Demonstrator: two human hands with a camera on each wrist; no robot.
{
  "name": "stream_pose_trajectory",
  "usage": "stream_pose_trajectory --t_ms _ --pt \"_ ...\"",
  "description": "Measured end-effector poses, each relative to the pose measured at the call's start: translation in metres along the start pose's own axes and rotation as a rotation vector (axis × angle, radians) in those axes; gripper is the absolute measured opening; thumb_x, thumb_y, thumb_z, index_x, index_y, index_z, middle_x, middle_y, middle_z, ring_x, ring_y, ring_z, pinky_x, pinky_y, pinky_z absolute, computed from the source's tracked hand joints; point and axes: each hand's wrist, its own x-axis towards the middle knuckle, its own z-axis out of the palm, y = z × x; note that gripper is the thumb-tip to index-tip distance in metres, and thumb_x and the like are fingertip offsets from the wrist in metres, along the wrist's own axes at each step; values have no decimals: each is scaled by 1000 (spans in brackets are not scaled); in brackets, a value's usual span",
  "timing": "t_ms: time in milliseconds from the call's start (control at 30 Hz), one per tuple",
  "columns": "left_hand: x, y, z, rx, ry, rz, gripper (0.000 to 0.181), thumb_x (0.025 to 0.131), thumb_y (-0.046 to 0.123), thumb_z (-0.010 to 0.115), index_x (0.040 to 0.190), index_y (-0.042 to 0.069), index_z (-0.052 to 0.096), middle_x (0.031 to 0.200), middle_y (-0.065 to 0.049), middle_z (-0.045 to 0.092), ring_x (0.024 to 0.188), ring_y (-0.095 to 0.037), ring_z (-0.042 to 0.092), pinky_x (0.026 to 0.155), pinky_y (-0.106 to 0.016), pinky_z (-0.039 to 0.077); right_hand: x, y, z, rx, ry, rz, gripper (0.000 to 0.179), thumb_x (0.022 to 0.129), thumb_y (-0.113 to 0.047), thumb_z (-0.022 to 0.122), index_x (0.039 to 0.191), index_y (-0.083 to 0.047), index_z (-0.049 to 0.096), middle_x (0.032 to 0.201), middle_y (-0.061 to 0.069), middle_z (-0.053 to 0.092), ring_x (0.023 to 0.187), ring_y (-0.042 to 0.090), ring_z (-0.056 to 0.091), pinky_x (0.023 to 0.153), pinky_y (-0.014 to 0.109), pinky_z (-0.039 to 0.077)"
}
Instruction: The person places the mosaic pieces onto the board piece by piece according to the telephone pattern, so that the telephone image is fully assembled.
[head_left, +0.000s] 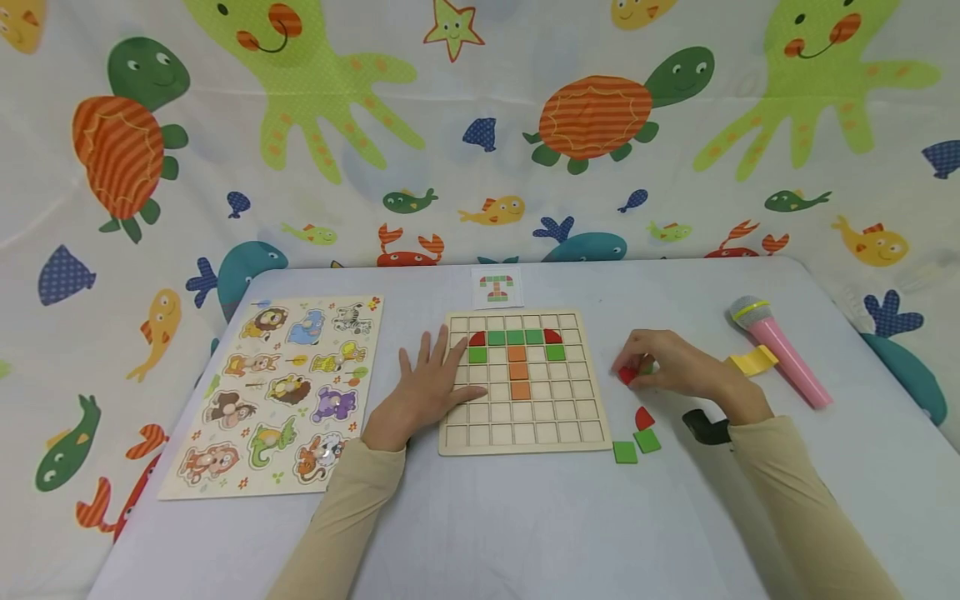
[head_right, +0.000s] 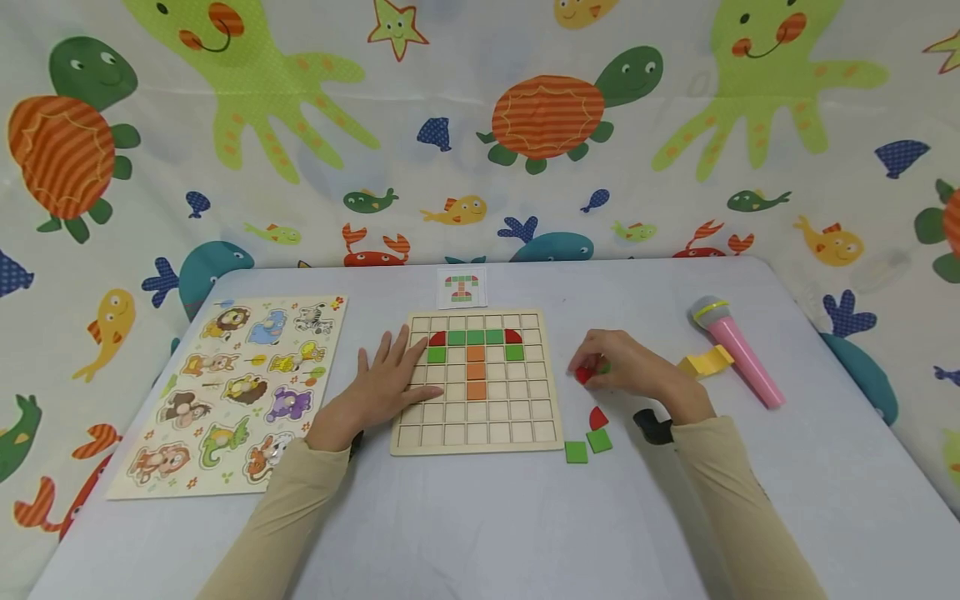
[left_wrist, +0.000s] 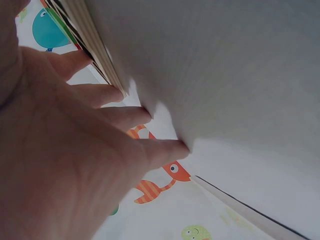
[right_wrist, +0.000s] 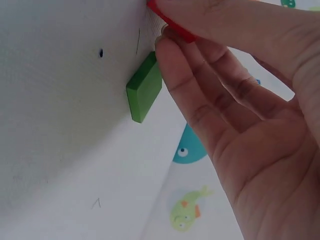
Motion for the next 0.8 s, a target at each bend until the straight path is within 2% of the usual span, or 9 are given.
stream_pose_trajectory --t_ms 200,467,667,800 --pt "0 -1 -1 -4 -1 -1 88 104 50 60 167 3 20 172 -27 -4 157 -50 -9 118 -75 -8 4 -2 2 24 -13 -12 25 86 5 82 108 -6 79 97 -2 66 87 15 64 83 30 60" --pt "0 1 -2 -3 -5 -11 91 103 53 61 168 6 19 173 -24 -5 157 -48 -11 118 -73 -9 7 -6 2 25 -47 -45 21 87 2 82 106 -5 79 96 -2 68 88 14 66 86 36 61" --pt "-1 2 -3 -1 -7 -13 90 103 52 62 167 5 19 173 -25 -4 157 -48 -10 118 -74 -8 13 -12 3 17 -34 -34 17 88 4 80 100 -7 72 98 -1 70 94 20 66 88 39 61" --pt "0 1 -2 1 -11 -10 90 103 52 61 168 6 18 173 -24 -5 157 -48 -11 118 -74 -8 17 -19 2 17 -13 -61 17 88 4 80 95 -8 71 95 -2 70 92 19 66 85 37 62"
